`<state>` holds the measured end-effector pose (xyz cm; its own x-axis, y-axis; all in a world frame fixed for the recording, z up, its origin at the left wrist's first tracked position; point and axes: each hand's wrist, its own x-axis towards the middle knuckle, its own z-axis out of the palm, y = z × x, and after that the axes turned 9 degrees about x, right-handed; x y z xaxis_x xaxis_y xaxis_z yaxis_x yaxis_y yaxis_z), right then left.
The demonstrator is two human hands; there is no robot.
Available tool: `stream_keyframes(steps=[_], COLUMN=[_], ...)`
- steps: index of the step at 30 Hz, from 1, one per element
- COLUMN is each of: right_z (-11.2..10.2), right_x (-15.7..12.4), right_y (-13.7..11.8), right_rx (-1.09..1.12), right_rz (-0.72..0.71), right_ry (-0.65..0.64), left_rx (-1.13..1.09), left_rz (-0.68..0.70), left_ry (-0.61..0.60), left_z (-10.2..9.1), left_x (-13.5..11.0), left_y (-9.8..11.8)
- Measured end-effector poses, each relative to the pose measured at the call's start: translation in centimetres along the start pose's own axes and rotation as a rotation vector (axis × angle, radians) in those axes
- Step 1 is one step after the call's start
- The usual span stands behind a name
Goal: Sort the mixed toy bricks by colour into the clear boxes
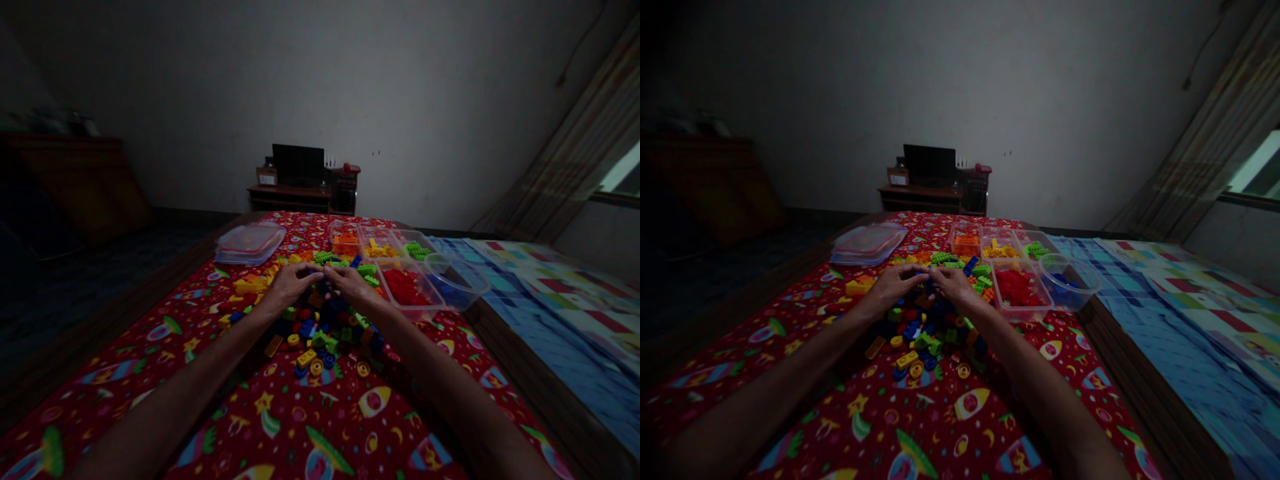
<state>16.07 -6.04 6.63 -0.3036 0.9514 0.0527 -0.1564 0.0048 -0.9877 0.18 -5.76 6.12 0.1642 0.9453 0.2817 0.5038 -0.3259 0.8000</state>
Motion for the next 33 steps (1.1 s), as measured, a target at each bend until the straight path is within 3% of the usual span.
stream_keyframes(steps=[3, 9, 13, 16, 19, 21, 24, 27, 30, 33], right_z=[0.5, -0.3, -1.5, -3.6, -7.3, -10.5, -15.4, -19.1, -20.8, -20.2], right_x=[-0.1, -0.2, 0.1, 0.3, 0.0, -0.7, -2.1, -3.7, -4.6, -4.4], right_y=[0.1, 0.3, -0.4, -2.4, -5.3, -7.0, -8.1, -7.8, -7.4, -7.7], right_rx=[0.099, 0.097, -0.096, -0.379, -0.753, -0.948, -1.183, -1.315, -1.350, -1.354], right_rz=[0.034, 0.043, -0.001, -0.193, -0.471, -0.530, -0.415, -0.257, -0.117, -0.159], right_ry=[-0.035, -0.053, -0.083, 0.051, 0.362, 0.570, 0.790, 0.893, 0.888, 0.898], left_rx=[0.131, 0.434, 0.496, 0.499, 0.477, 0.455, 0.432, 0.525, 0.662, 0.735], left_rz=[0.052, 0.325, 0.347, 0.367, 0.438, 0.493, 0.583, 0.647, 0.639, 0.619], left_ry=[0.063, 0.076, 0.091, 0.069, -0.098, -0.298, -0.622, -0.861, -0.888, -0.867], left_z=[0.3, 2.3, 2.5, 1.4, 0.2, -0.1, 0.5, 1.6, 2.7, 3.4], left_x=[0.1, -0.8, -1.1, -1.0, -1.6, -3.1, -6.6, -10.0, -12.0, -12.1], left_y=[-0.2, -0.6, -0.4, 0.5, 2.4, 4.2, 6.9, 8.3, 8.2, 7.7])
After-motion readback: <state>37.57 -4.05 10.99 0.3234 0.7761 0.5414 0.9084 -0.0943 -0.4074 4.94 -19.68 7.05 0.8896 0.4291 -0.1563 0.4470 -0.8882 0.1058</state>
